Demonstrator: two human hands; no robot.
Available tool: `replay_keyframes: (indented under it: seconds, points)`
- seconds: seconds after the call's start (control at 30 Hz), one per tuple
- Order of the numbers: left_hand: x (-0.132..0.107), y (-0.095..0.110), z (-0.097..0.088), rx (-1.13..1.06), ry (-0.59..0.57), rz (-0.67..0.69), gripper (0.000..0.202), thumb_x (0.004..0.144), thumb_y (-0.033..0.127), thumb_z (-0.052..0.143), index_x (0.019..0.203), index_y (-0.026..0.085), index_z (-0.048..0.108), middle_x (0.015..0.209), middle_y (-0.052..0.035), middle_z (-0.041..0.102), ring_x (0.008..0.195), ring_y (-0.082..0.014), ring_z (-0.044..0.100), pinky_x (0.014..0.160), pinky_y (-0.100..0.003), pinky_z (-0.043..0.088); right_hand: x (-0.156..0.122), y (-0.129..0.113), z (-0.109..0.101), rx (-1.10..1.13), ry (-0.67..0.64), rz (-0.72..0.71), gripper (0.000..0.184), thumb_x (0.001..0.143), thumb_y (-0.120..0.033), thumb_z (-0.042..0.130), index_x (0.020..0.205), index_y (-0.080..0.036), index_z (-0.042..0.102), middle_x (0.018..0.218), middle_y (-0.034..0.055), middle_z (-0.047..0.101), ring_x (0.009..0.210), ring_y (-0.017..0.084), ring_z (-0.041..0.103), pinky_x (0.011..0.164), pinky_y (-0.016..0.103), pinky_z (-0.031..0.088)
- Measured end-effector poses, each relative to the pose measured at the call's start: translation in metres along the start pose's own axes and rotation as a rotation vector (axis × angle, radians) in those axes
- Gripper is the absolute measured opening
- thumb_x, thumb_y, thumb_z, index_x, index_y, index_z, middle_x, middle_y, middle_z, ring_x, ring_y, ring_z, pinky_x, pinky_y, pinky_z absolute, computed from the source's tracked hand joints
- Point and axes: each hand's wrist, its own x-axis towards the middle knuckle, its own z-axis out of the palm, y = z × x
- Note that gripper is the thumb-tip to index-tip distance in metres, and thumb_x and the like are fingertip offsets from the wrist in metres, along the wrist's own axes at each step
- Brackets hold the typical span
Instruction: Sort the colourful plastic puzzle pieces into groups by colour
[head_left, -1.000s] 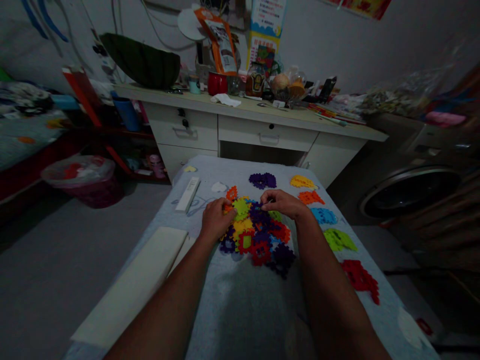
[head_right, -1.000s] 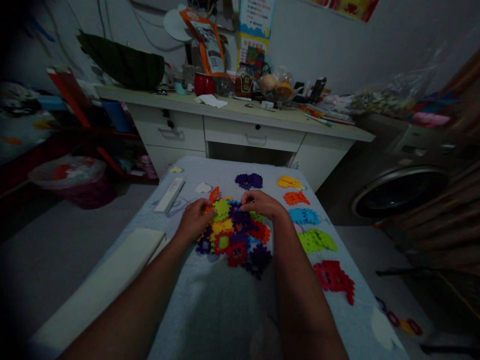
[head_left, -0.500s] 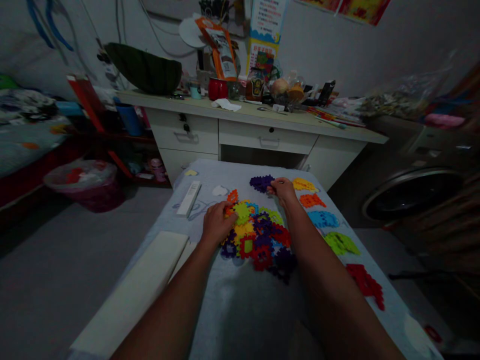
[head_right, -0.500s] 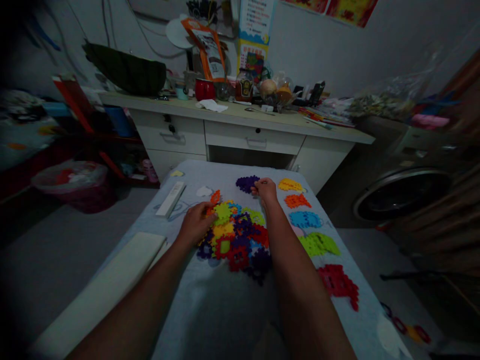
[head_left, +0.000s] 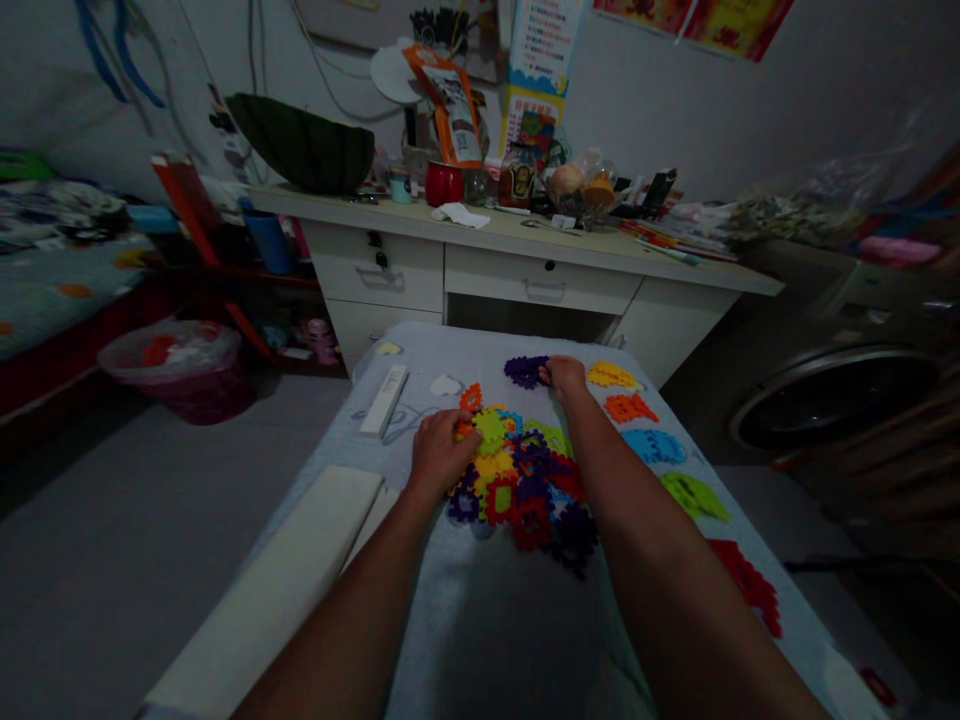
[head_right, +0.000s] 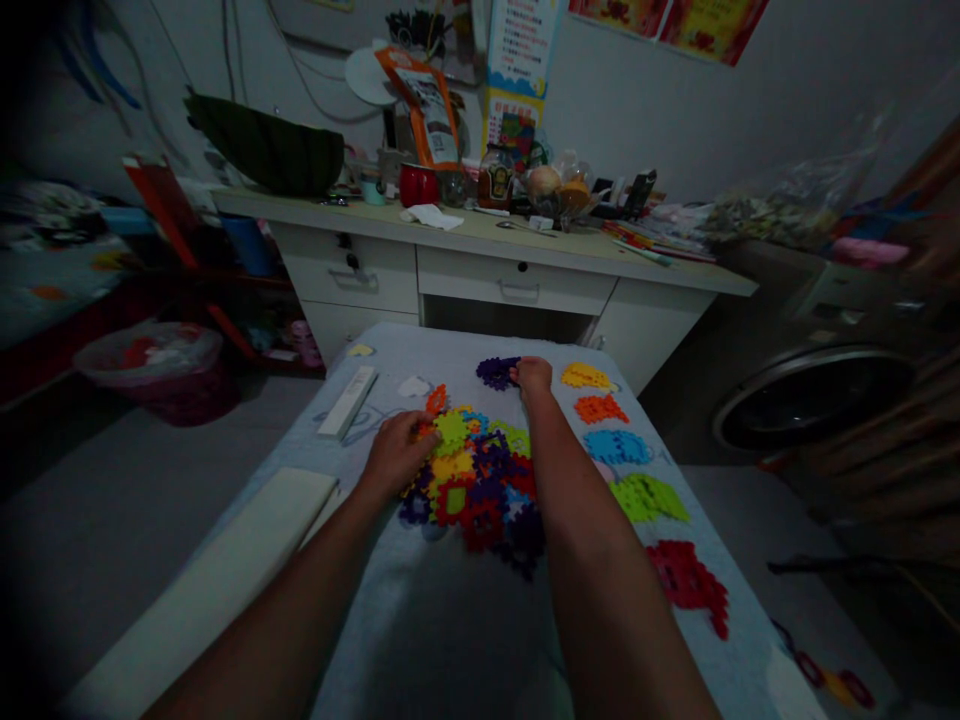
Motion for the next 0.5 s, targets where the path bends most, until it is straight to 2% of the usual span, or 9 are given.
replay_keyframes:
  seconds: [0.1, 0.23, 0.33, 0.43, 0.5]
  points:
    - [0.0, 0.0, 0.0, 0.004, -0.005, -0.001, 0.029, 0.078, 0.035, 0.059, 0.103, 0.023, 0.067, 0.109, -0.006, 0.068, 0.11, -0.0265, 0.057, 0.099, -0.04, 0.041, -0.008, 0.0, -0.002, 0.026, 0.107, 0.062, 0.022, 0.074, -0.006, 0.056, 0.092, -0.017, 0.058, 0.058, -0.0046, 0.052, 0.051, 0.009, 0.057, 0.048, 0.017, 0.05]
    - [0.0, -0.001, 0.001, 0.007, -0.005, 0.005, 0.029, 0.078, 0.035, 0.059, 0.102, 0.022, 0.067, 0.11, -0.0063, 0.068, 0.11, -0.0269, 0.057, 0.098, -0.04, 0.041, -0.023, -0.001, -0.01, 0.025, 0.108, 0.095, 0.033, 0.066, -0.001, 0.055, 0.096, -0.015, 0.06, 0.064, -0.003, 0.058, 0.053, 0.009, 0.057, 0.049, 0.018, 0.049]
    - [0.0, -0.002, 0.002, 0.001, 0.001, 0.016, 0.028, 0.078, 0.034, 0.058, 0.101, 0.023, 0.067, 0.109, -0.0061, 0.068, 0.108, -0.0266, 0.058, 0.098, -0.041, 0.041, -0.037, -0.005, -0.021, -0.032, 0.112, 0.062, 0.04, 0.065, -0.003, 0.056, 0.102, -0.016, 0.061, 0.079, 0.0001, 0.064, 0.059, 0.009, 0.058, 0.05, 0.018, 0.047]
    - [0.0, -0.001, 0.002, 0.006, -0.007, 0.008, 0.028, 0.078, 0.035, 0.058, 0.101, 0.023, 0.068, 0.108, -0.0059, 0.068, 0.107, -0.0269, 0.058, 0.097, -0.04, 0.042, -0.053, -0.011, -0.033, -0.131, 0.061, -0.015, 0.035, 0.069, -0.009, 0.059, 0.103, -0.018, 0.061, 0.092, 0.002, 0.067, 0.066, 0.01, 0.059, 0.052, 0.018, 0.045]
    - [0.0, -0.001, 0.001, 0.01, -0.007, 0.005, 0.028, 0.078, 0.036, 0.058, 0.101, 0.024, 0.068, 0.109, -0.0058, 0.068, 0.108, -0.0269, 0.058, 0.097, -0.04, 0.042, -0.066, -0.017, -0.041, -0.235, -0.057, -0.058, 0.025, 0.072, -0.016, 0.06, 0.098, -0.017, 0.062, 0.084, 0.0012, 0.066, 0.064, 0.01, 0.058, 0.052, 0.019, 0.043]
